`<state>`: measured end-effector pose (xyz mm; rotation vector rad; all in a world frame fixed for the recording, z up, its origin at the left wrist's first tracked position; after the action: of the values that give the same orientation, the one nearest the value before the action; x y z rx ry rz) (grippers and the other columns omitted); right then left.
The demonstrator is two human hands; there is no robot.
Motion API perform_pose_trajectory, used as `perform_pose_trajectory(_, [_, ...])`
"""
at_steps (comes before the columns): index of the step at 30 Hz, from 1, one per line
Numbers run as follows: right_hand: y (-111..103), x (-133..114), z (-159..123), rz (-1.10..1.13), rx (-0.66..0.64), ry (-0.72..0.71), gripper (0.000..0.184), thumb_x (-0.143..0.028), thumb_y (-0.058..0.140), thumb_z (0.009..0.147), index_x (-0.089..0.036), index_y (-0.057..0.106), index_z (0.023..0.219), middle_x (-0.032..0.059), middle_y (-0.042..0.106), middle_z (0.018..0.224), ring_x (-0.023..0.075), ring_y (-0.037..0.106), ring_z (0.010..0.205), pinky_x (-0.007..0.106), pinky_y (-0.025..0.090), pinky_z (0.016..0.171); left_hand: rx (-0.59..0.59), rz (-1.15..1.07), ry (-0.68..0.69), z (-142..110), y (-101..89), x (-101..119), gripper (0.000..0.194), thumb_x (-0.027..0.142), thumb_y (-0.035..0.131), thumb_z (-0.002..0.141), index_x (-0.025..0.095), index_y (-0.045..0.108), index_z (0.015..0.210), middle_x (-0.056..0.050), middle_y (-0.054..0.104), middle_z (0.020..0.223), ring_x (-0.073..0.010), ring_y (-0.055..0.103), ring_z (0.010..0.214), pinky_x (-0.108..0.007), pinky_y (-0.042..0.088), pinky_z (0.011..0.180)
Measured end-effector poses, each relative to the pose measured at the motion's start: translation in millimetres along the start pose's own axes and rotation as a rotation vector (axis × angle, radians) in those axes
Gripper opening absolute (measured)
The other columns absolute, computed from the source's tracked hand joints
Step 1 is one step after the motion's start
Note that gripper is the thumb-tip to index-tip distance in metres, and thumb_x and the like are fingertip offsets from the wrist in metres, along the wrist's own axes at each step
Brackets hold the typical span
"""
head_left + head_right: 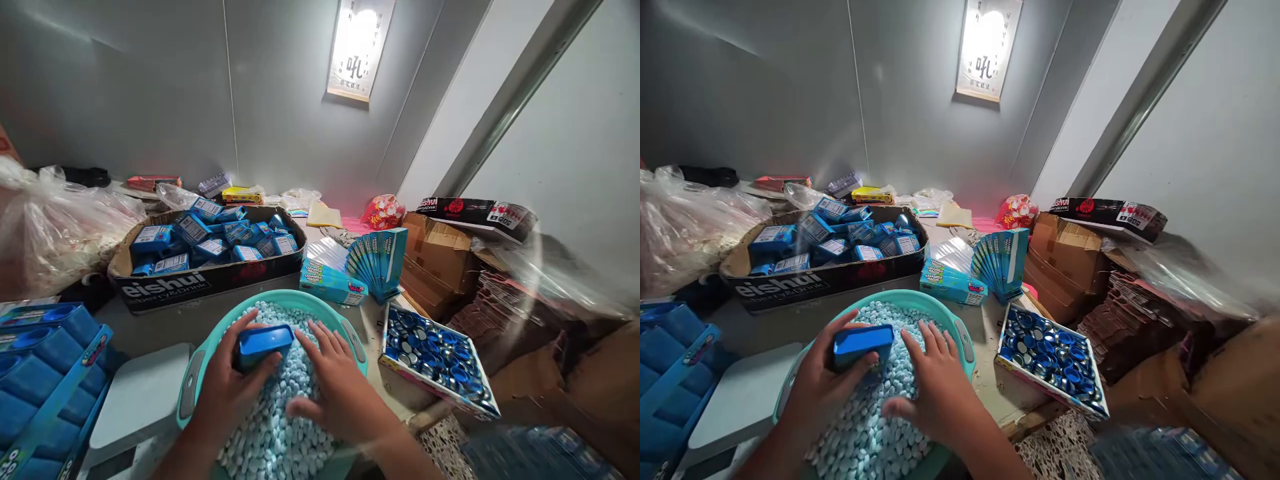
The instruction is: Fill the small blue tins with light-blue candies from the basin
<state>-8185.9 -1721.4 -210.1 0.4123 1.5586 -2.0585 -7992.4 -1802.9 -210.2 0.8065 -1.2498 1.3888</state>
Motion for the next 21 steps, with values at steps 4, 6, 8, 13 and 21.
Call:
perform_pose_trajectory(4, [14.8,4.5,4.0,-0.038,-0.294,0.001,0.134,-0.067,0.096,0.048,-0.031,0.037,0.163,0.0248,0.032,0.169,0.0518,0.029,0.154,0.076,0.027,0.119,0.206,-0.059,-0.081,3.6,-14.7,-6.9,0.073,0.052,0.088,0.068,0.027,0.064,0.132,-0.008,0.073,0.123,-0.0263,0.073,0.107,-0.036,0.062,0.091])
perform_pose_trajectory(6, [20.9,9.1,15.5,-0.041,-0.352,0.042,0.132,-0.067,0.095,0.050,-0.029,0.036,0.163,0.0261,0.028,0.170,0.0497,0.026,0.156,0.074,0.024,0.121,0.261,-0.142,-0.161,3.8,-19.2,-7.7,0.068,0.053,0.090,0.064,0.023,0.069,0.121,-0.009,0.075,0.116,-0.0253,0.074,0.099,-0.033,0.063,0.081])
perform_pose_trajectory(8, [27.1,13.8,32.0,-0.055,-0.379,0.044,0.131,-0.066,0.095,0.052,-0.028,0.037,0.163,0.0258,0.029,0.170,0.0478,0.027,0.157,0.071,0.025,0.122,0.344,-0.176,-0.223,1.2,-24.0,-5.6,0.066,0.053,0.092,0.060,0.020,0.071,0.113,-0.009,0.075,0.110,-0.0248,0.074,0.093,-0.030,0.062,0.073])
perform_pose_trajectory(13, [41.1,21.7,70.6,-0.147,-0.420,-0.064,0.119,-0.046,0.099,0.053,-0.027,0.046,0.158,0.0217,0.046,0.160,0.0452,0.046,0.145,0.059,0.045,0.114,0.573,-0.220,-0.190,-11.5,-36.5,0.4,0.066,0.048,0.093,0.061,0.021,0.071,0.117,-0.007,0.074,0.108,-0.0233,0.073,0.093,-0.032,0.063,0.078])
perform_pose_trajectory(21, [21.6,17.4,75.1,-0.187,-0.367,-0.087,0.075,-0.016,0.080,0.078,-0.025,0.057,0.149,0.0145,0.065,0.139,0.0348,0.064,0.127,0.048,0.054,0.105,0.540,-0.102,-0.170,-47.5,-104.1,-22.7,0.060,0.062,0.081,0.075,0.030,0.070,0.125,-0.001,0.076,0.110,-0.0257,0.073,0.105,-0.036,0.065,0.087])
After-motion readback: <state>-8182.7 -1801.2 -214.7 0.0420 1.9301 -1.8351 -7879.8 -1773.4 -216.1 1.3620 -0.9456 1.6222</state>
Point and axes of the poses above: each hand's wrist, its own z-axis towards the middle knuckle, its own y-axis out of the palm, x = y × z, the point moved 5 cm from there along z, towards the middle knuckle
